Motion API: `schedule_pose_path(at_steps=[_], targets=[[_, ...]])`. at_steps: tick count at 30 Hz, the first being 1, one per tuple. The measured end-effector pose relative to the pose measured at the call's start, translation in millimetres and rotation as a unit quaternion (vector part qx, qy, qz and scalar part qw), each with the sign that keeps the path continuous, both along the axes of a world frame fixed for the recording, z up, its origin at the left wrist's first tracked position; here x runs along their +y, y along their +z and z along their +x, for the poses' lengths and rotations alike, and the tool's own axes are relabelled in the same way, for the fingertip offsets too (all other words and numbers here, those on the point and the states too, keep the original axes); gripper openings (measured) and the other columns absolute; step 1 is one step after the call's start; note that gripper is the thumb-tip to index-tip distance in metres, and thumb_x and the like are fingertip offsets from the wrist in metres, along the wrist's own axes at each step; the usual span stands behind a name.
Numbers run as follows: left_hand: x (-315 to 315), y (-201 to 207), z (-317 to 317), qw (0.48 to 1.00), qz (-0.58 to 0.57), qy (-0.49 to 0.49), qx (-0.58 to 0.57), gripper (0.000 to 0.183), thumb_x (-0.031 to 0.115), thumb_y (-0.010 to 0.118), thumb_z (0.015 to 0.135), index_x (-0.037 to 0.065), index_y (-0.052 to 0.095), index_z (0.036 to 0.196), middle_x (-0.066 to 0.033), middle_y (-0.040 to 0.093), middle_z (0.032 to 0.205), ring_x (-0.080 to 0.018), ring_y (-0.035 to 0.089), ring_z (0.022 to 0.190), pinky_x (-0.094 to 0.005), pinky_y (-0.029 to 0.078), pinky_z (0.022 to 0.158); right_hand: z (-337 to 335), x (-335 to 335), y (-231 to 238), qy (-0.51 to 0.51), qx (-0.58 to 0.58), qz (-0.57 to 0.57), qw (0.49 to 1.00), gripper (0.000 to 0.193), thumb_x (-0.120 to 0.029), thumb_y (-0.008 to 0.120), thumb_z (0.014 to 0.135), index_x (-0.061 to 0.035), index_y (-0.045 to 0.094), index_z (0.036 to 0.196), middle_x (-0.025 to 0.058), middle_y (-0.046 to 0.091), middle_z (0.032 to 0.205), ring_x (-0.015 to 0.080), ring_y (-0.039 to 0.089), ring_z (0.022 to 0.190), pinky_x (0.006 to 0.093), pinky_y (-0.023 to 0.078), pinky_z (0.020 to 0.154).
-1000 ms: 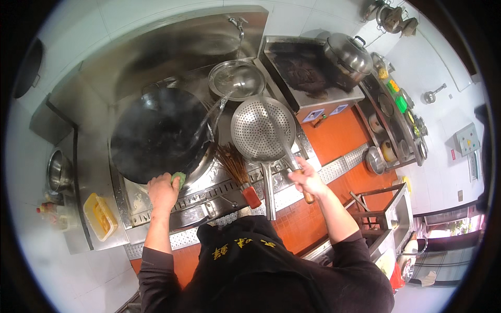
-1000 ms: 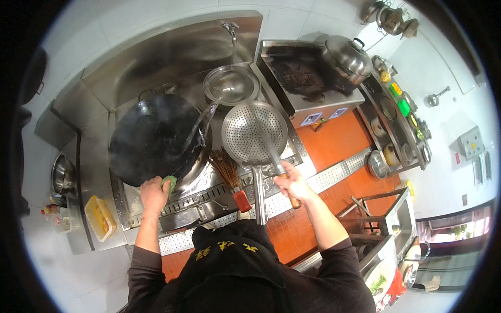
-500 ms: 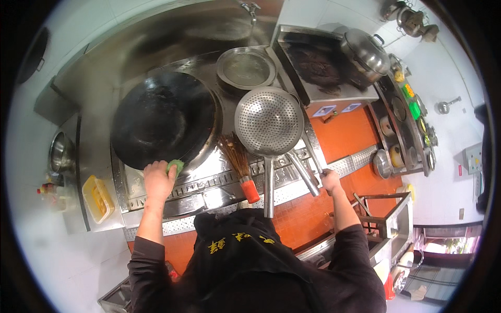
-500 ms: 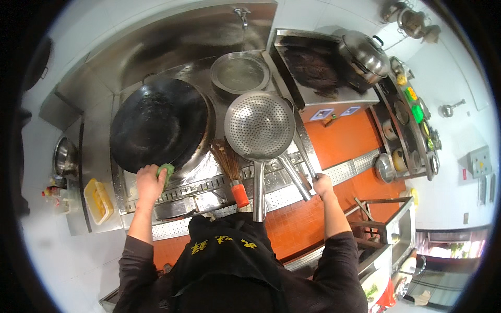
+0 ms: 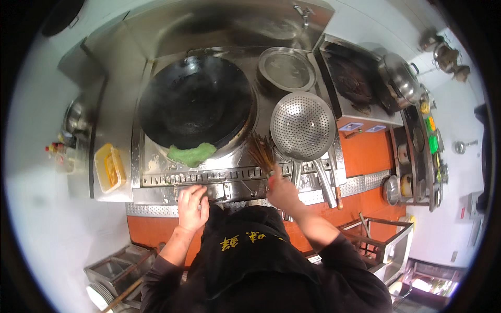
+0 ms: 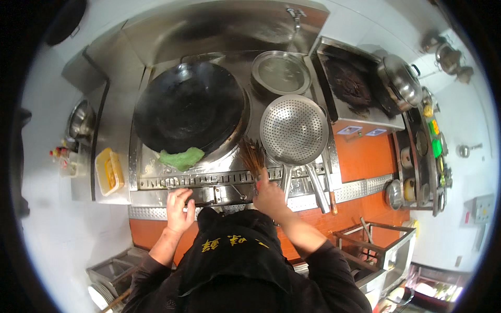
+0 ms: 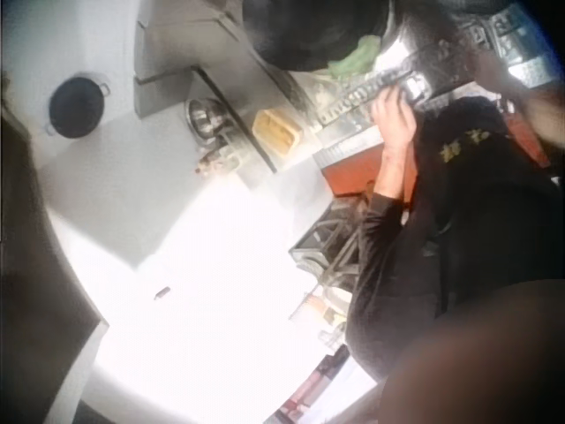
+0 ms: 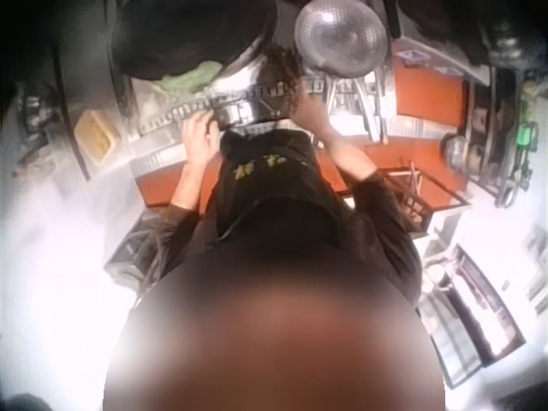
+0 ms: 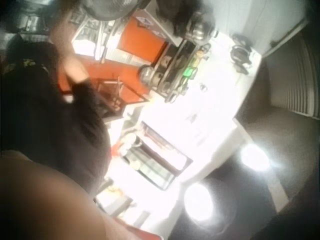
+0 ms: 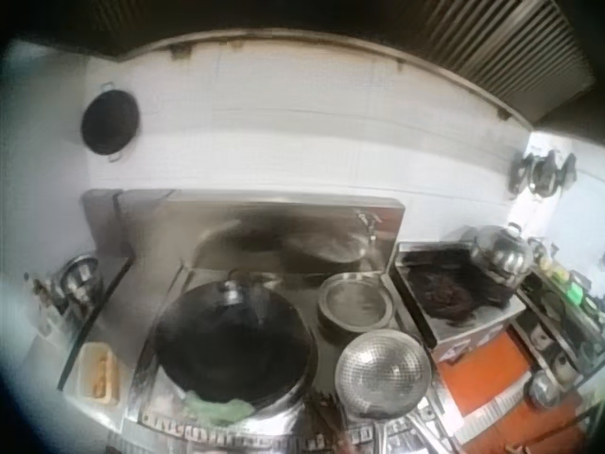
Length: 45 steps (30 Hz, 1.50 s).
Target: The person cooks in a commercial kitchen using a wok and ladle. They stir ingredients in the wok, add broth and seasonings, and pour the finished dish into a serving bowl.
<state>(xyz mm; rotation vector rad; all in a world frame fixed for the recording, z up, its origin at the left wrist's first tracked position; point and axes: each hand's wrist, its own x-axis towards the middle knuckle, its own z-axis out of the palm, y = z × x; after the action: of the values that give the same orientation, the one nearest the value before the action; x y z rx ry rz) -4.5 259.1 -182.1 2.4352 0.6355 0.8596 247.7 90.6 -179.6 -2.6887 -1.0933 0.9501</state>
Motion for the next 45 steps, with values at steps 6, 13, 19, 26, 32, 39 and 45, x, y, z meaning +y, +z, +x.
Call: schedule_pose_path(at_steps=[6,13,19,26,32,39,45], targets=[[-53,-61,-66,0.963,-0.258,0.044,0.064,0.019,0.005,0.066,0.081,0.004,0.066,0.100,-0.0122,0.064,0.090,-0.0270,0.064,0.074,-0.0364,0.054,0.069,55,10,53,-0.130,0.251,0.074,0.956,0.062,-0.015,0.070,0.079,0.0053,0.047,0.133,0.0103,0.067,0.077,0.0158,0.062,0.056,0.0301,0.050,0.055],[-68,-113,-130,0.920,-0.351,0.113,0.131,0.014,0.010,0.067,0.082,0.006,0.070,0.095,-0.0155,0.069,0.089,-0.0327,0.068,0.081,-0.0387,0.055,0.072,58,31,73,-0.135,0.247,0.060,0.958,0.053,-0.010,0.067,0.078,0.0062,0.051,0.126,0.0064,0.062,0.069,0.0122,0.057,0.050,0.0263,0.044,0.045],[-82,-128,-151,0.917,-0.353,0.142,0.123,0.017,0.007,0.068,0.079,0.007,0.070,0.096,-0.0162,0.070,0.090,-0.0330,0.069,0.082,-0.0391,0.056,0.070,61,48,118,-0.097,0.249,0.056,0.962,0.048,-0.006,0.065,0.078,0.0048,0.053,0.123,0.0095,0.064,0.077,0.0107,0.056,0.052,0.0255,0.045,0.047],[-77,-132,-149,0.915,-0.355,0.139,0.130,0.019,0.011,0.070,0.080,0.008,0.070,0.098,-0.0152,0.070,0.095,-0.0335,0.068,0.088,-0.0396,0.056,0.075,76,103,211,0.073,0.048,0.071,0.994,0.063,-0.012,0.071,0.072,-0.0056,0.052,0.132,0.0145,0.068,0.104,0.0204,0.066,0.092,0.0325,0.052,0.080],[-87,-128,-163,0.885,-0.391,0.197,0.158,0.020,0.016,0.069,0.081,0.008,0.070,0.100,-0.0157,0.069,0.094,-0.0336,0.067,0.088,-0.0405,0.055,0.076,76,258,103,0.371,-0.151,-0.056,0.915,0.070,-0.021,0.067,0.071,-0.0136,0.049,0.138,0.0185,0.068,0.110,0.0365,0.065,0.102,0.0447,0.052,0.087],[-125,-125,-185,0.839,-0.433,0.308,0.118,0.019,0.015,0.068,0.083,0.008,0.071,0.100,-0.0148,0.068,0.087,-0.0287,0.068,0.080,-0.0362,0.054,0.071,15,325,13,0.324,-0.040,0.051,0.944,0.085,-0.020,0.071,0.069,-0.0167,0.040,0.148,0.0229,0.066,0.112,0.0381,0.065,0.103,0.0437,0.051,0.090],[-129,-123,-176,0.808,-0.477,0.335,0.089,0.020,0.015,0.068,0.084,0.006,0.070,0.102,-0.0152,0.068,0.088,-0.0266,0.069,0.081,-0.0339,0.054,0.073,59,294,113,0.464,0.073,-0.165,0.867,0.090,-0.014,0.068,0.068,-0.0175,0.034,0.152,0.0203,0.069,0.103,0.0298,0.069,0.088,0.0366,0.053,0.079]])
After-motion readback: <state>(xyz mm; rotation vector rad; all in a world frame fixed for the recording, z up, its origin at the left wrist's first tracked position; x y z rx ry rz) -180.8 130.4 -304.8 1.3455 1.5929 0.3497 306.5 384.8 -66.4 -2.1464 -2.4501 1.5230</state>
